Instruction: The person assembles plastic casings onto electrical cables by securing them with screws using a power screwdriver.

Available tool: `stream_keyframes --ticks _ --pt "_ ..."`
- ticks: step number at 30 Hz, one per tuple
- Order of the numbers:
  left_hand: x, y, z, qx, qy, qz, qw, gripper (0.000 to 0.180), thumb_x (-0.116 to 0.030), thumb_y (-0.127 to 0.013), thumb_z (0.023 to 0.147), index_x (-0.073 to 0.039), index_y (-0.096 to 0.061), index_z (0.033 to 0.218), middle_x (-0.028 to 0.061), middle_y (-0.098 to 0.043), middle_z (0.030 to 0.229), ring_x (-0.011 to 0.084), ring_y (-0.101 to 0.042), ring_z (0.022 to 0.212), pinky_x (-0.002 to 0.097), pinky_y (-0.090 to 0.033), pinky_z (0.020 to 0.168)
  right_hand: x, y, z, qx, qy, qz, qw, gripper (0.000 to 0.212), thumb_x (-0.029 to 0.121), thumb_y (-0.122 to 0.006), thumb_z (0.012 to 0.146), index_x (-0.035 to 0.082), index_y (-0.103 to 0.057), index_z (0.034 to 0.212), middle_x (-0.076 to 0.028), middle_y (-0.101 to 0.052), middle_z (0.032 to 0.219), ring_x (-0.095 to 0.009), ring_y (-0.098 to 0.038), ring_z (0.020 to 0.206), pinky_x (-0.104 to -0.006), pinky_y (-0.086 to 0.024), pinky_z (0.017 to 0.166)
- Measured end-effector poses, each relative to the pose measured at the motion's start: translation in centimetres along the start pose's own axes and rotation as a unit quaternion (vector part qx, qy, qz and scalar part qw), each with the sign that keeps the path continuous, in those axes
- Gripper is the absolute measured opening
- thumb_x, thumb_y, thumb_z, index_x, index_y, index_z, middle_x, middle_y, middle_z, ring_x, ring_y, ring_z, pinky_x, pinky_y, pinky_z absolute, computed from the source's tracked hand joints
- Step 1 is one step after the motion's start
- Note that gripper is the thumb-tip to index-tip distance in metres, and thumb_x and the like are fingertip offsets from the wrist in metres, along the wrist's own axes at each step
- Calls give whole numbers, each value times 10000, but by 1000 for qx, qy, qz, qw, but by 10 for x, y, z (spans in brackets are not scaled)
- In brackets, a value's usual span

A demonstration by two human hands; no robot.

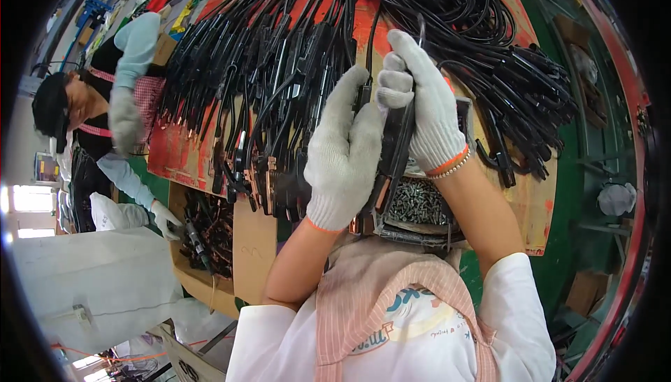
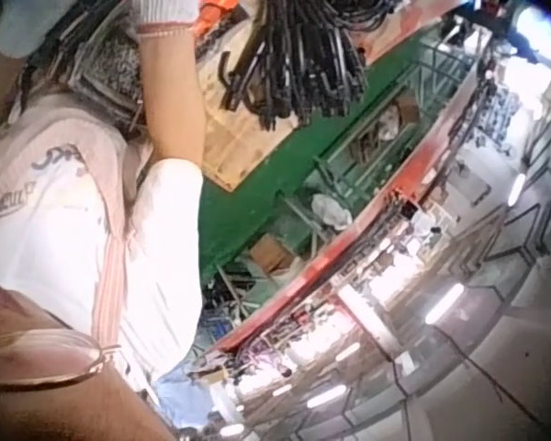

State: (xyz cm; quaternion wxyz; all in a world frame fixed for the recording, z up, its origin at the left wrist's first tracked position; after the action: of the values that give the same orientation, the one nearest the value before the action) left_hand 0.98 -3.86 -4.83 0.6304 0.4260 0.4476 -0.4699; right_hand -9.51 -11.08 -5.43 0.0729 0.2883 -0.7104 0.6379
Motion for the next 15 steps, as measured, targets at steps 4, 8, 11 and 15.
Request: stream_keyframes --ticks 4,8,11,15 --pt "-5 -1 -12 10 -78 19 997 381 -45 -497 966 26 -509 1340 169 -630 1231 158 -608 1101 283 -467 949 -2 12 -9 28 -18 37 999 259 252 -638 954 127 -487 785 67 -413 615 -29 -385 467 -178 -372 417" --pt "-2 -9 -15 28 -170 -14 985 272 44 -455 965 13 -576 1206 144 -673 1142 166 -631 1063 291 -482 925 1 13 -8 10 19 -5 1000 233 269 -642 952 100 -532 836 47 -464 622 -44 -430 466 -183 -407 425" --pt "3 -10 -18 24 -179 -22 983 264 32 -459 966 10 -580 1200 146 -671 1139 184 -635 1048 305 -481 921 0 17 -6 25 31 -3 999 207 260 -639 953 90 -546 883 29 -500 669 -48 -467 502 -184 -426 442" --pt "18 -13 -18 49 -182 43 981 295 26 -478 954 3 -546 1240 124 -641 1169 187 -605 1015 330 -470 907 6 7 -14 1 91 -74 993 148 228 -622 963 102 -549 935 31 -499 718 -39 -466 549 -184 -402 460"
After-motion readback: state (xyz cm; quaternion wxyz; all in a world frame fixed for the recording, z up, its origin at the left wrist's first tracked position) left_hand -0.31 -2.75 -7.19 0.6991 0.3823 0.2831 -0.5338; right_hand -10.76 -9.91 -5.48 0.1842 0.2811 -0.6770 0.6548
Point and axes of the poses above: each hand's wrist, its own z-axis towards the middle knuckle, its own y-axis out of the back of the hand, x = y × z, the point moved 3 cm from there along z, towards the middle knuckle
